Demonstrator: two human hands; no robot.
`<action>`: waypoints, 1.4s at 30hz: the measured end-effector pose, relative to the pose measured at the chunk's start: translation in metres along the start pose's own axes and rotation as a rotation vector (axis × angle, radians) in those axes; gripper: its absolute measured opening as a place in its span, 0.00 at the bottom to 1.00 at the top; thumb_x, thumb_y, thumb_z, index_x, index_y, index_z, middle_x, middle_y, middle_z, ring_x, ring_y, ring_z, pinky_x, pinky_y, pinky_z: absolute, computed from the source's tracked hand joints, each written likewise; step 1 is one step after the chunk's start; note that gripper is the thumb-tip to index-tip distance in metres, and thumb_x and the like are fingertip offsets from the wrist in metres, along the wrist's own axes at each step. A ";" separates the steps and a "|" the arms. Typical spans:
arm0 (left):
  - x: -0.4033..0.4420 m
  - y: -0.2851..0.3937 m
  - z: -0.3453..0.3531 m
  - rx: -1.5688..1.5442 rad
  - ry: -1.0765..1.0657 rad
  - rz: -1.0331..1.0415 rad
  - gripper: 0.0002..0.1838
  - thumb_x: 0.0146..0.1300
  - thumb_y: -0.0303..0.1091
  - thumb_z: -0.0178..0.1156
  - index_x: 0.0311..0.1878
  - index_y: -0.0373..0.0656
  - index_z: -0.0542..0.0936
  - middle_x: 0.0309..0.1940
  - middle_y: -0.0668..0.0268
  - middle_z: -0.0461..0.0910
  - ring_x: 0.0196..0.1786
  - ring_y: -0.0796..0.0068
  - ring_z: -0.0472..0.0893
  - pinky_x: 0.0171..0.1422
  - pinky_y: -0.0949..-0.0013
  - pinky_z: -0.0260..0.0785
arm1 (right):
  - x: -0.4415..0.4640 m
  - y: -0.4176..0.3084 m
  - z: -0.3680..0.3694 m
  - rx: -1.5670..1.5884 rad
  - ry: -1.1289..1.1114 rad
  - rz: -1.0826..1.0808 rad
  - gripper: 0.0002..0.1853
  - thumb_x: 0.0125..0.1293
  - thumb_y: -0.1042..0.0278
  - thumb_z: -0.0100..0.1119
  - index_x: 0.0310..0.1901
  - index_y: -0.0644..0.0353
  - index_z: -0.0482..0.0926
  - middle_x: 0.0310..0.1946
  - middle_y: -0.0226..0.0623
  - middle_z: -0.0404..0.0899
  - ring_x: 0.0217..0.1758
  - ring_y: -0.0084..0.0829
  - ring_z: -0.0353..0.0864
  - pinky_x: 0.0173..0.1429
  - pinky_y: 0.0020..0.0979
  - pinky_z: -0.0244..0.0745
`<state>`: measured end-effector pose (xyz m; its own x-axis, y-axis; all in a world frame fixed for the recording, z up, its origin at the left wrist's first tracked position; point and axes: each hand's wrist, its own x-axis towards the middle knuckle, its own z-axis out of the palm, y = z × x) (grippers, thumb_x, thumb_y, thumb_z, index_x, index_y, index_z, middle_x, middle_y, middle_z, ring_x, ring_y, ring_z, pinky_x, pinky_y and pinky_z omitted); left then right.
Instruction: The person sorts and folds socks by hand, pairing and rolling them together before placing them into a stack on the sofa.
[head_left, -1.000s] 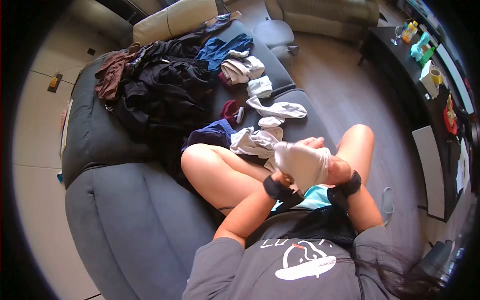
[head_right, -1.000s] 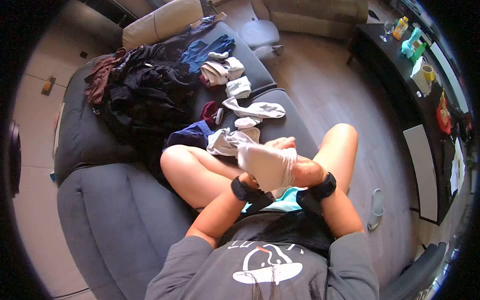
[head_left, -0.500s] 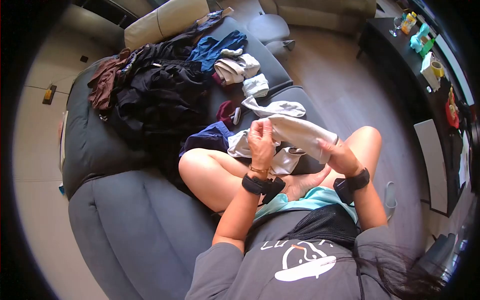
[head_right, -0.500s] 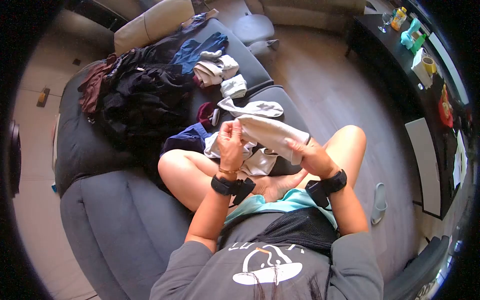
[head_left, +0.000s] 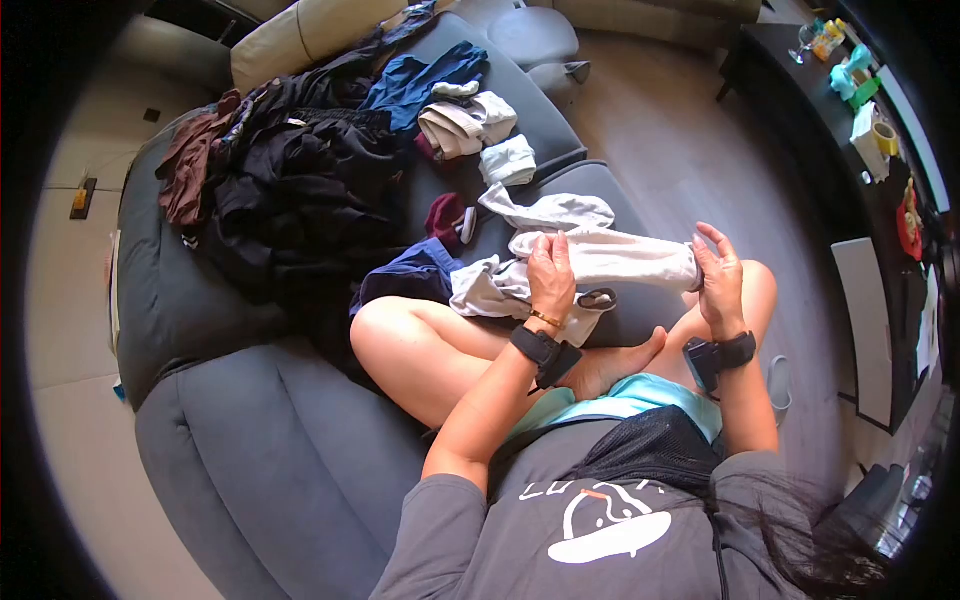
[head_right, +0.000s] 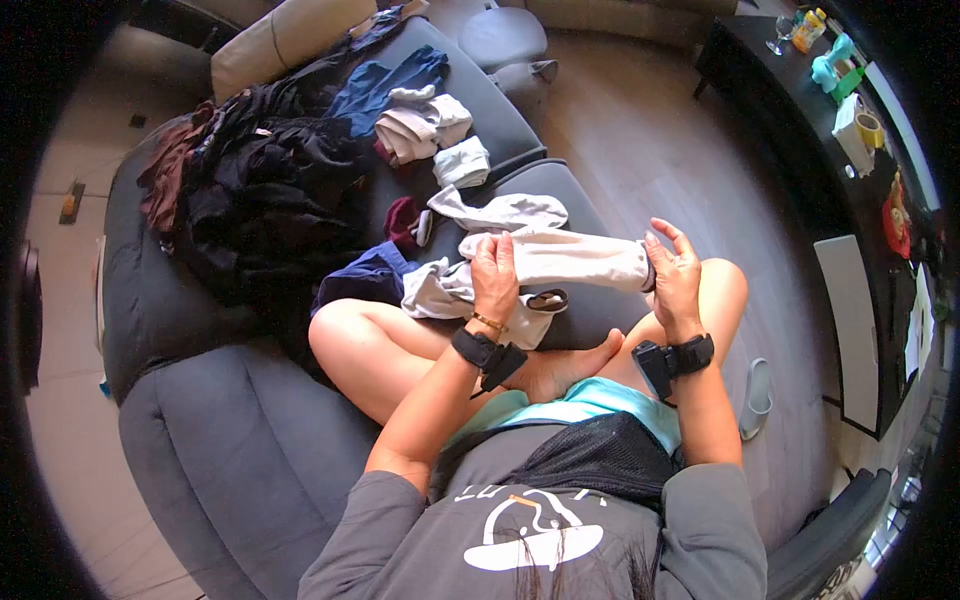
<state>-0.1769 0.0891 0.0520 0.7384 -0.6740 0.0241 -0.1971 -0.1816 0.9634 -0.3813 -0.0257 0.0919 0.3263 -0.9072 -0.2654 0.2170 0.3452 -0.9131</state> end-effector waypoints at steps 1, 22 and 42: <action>0.001 -0.004 0.000 0.096 -0.027 -0.005 0.15 0.70 0.40 0.49 0.34 0.37 0.72 0.23 0.57 0.73 0.27 0.64 0.71 0.35 0.63 0.64 | 0.005 0.003 -0.006 0.063 -0.048 0.030 0.15 0.66 0.71 0.57 0.53 0.66 0.72 0.35 0.37 0.80 0.34 0.22 0.80 0.39 0.22 0.77; 0.109 -0.004 -0.107 1.394 -0.444 -0.242 0.10 0.60 0.35 0.54 0.45 0.47 0.76 0.39 0.53 0.81 0.47 0.54 0.81 0.46 0.57 0.75 | -0.001 0.025 -0.013 -0.205 -0.248 0.235 0.23 0.61 0.80 0.53 0.59 0.67 0.68 0.50 0.36 0.75 0.50 0.23 0.75 0.55 0.24 0.72; 0.064 0.004 -0.076 0.510 -0.480 0.365 0.21 0.49 0.24 0.59 0.50 0.42 0.74 0.42 0.55 0.77 0.42 0.58 0.80 0.45 0.65 0.72 | 0.006 0.022 -0.003 -0.462 -0.530 0.051 0.29 0.59 0.71 0.64 0.62 0.62 0.66 0.48 0.36 0.76 0.50 0.25 0.74 0.56 0.28 0.71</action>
<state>-0.0814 0.0990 0.0777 0.2339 -0.9685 0.0858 -0.7305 -0.1169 0.6729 -0.3771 -0.0241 0.0690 0.7552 -0.6130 -0.2320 -0.1853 0.1398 -0.9727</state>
